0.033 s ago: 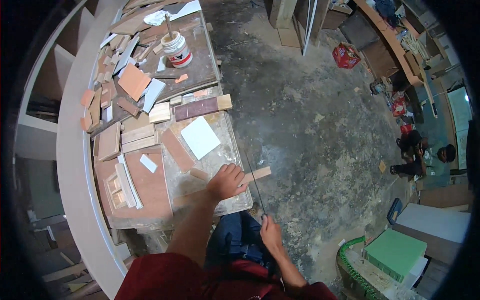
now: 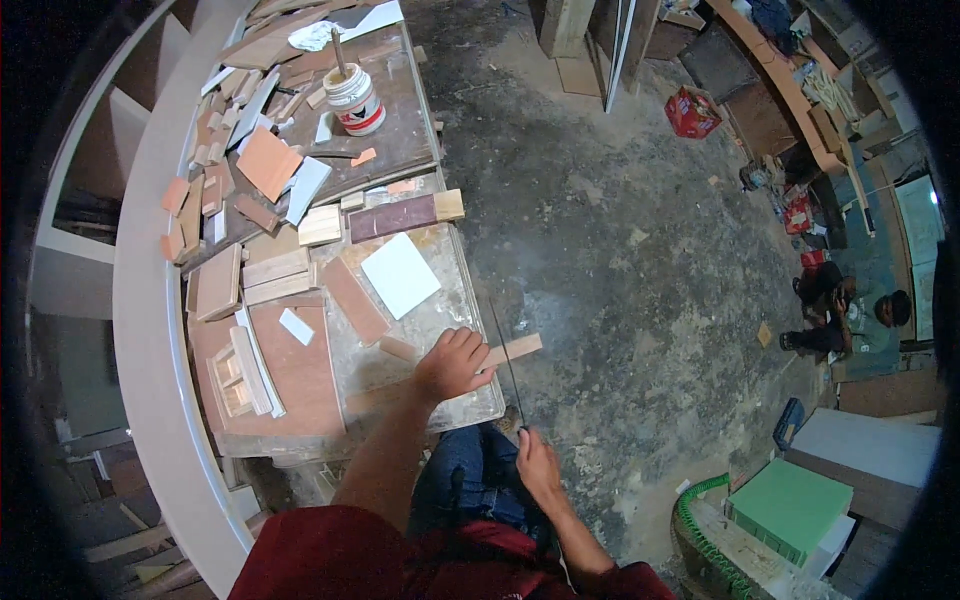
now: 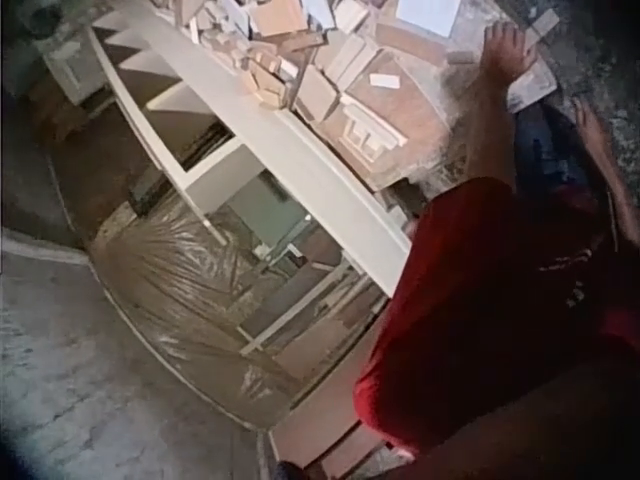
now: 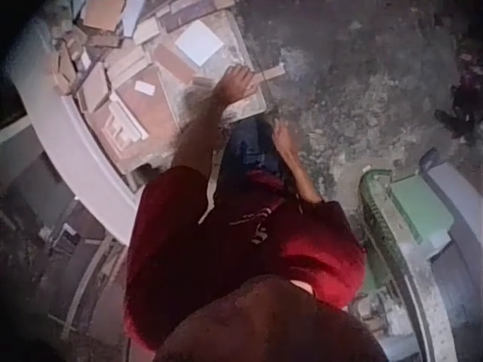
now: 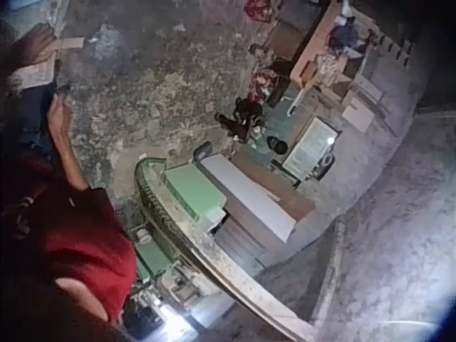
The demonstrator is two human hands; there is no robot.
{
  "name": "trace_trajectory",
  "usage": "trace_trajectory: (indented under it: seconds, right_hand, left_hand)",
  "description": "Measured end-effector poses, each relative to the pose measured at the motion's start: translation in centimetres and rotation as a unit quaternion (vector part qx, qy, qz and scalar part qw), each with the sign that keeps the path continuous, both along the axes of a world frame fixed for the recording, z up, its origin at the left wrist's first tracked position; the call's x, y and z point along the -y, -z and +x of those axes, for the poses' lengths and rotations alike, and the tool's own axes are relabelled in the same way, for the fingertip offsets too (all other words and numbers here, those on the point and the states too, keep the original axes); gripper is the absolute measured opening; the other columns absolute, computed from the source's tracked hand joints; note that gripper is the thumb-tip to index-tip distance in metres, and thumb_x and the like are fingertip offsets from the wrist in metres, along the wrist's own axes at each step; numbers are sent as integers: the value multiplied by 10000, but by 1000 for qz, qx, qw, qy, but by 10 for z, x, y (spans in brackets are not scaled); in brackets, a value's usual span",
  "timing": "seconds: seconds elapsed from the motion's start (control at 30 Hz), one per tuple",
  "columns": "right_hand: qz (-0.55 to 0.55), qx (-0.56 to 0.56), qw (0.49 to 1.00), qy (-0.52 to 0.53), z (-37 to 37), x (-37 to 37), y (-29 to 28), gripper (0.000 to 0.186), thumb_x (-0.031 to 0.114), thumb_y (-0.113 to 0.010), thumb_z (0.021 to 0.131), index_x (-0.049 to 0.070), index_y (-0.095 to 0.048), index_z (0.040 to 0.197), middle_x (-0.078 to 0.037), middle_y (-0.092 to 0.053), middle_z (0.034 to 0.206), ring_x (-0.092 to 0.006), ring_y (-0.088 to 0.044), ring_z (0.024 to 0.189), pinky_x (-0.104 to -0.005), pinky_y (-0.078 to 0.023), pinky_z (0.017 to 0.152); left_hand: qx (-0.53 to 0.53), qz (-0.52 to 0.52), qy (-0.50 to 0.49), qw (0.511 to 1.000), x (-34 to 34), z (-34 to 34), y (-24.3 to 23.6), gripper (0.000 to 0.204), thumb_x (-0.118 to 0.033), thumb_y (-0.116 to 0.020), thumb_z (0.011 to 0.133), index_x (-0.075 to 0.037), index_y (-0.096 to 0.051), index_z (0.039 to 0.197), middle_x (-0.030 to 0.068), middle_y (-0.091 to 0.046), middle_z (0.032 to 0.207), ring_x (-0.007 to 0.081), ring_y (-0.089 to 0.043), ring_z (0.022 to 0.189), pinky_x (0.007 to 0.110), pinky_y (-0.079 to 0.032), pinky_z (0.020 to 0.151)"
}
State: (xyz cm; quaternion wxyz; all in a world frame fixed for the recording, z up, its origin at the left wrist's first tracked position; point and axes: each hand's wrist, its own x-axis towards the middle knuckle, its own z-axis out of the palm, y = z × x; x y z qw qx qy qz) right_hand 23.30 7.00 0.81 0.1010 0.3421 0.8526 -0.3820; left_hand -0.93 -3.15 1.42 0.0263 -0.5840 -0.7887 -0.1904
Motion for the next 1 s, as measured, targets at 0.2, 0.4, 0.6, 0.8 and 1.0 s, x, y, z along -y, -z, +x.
trace_trajectory:
  seconds: [0.2, 0.4, 0.6, 0.8, 1.0]
  right_hand:
    - [-87, 2, 996, 17, -18, -4, -17, 364, 332, -384, 1045, 24, -579, 1058, -300, -639, 840, -495, -614, 824, -568, -462, 700]
    - [-224, -69, 970, 60, -11, -25, 5, 404, 352, -447, 1040, 0, -645, 1013, -179, -669, 820, -275, -662, 778, -414, -481, 703]
    - [-423, -77, 888, 163, -30, -19, 3, 349, 372, -470, 1042, 61, -616, 978, 53, -404, 571, -60, -347, 458, -246, -274, 422]
    - [-556, -50, 801, 216, -22, -29, -10, 320, 345, -448, 1047, 53, -575, 1034, 42, -382, 574, -73, -345, 441, -228, -265, 400]
    - [-472, -93, 857, 186, -58, -24, 3, 355, 370, -455, 1049, 56, -604, 972, 58, -403, 589, -49, -351, 453, -226, -274, 406]
  left_hand:
    - [-25, -7, -7, 1000, 2, -1, -2, 313, -336, -697, 801, -50, -611, 894, 102, -549, 881, 269, -537, 884, 377, -427, 781]
    - [-25, -2, -5, 1000, 0, -1, 2, 313, -336, -698, 799, -50, -612, 895, 98, -545, 874, 264, -535, 878, 380, -427, 767]
    - [-15, 4, -6, 1000, 0, 0, -2, 311, -315, -710, 783, -38, -607, 880, 102, -532, 859, 272, -531, 865, 386, -429, 755]
    - [-1, -5, -12, 1000, 2, 1, 0, 299, -307, -713, 777, -48, -605, 881, 91, -524, 866, 265, -528, 877, 378, -428, 765]
    - [0, -2, -10, 1000, 0, -2, -2, 295, -332, -698, 788, -65, -604, 872, 77, -533, 875, 245, -525, 887, 365, -426, 783]
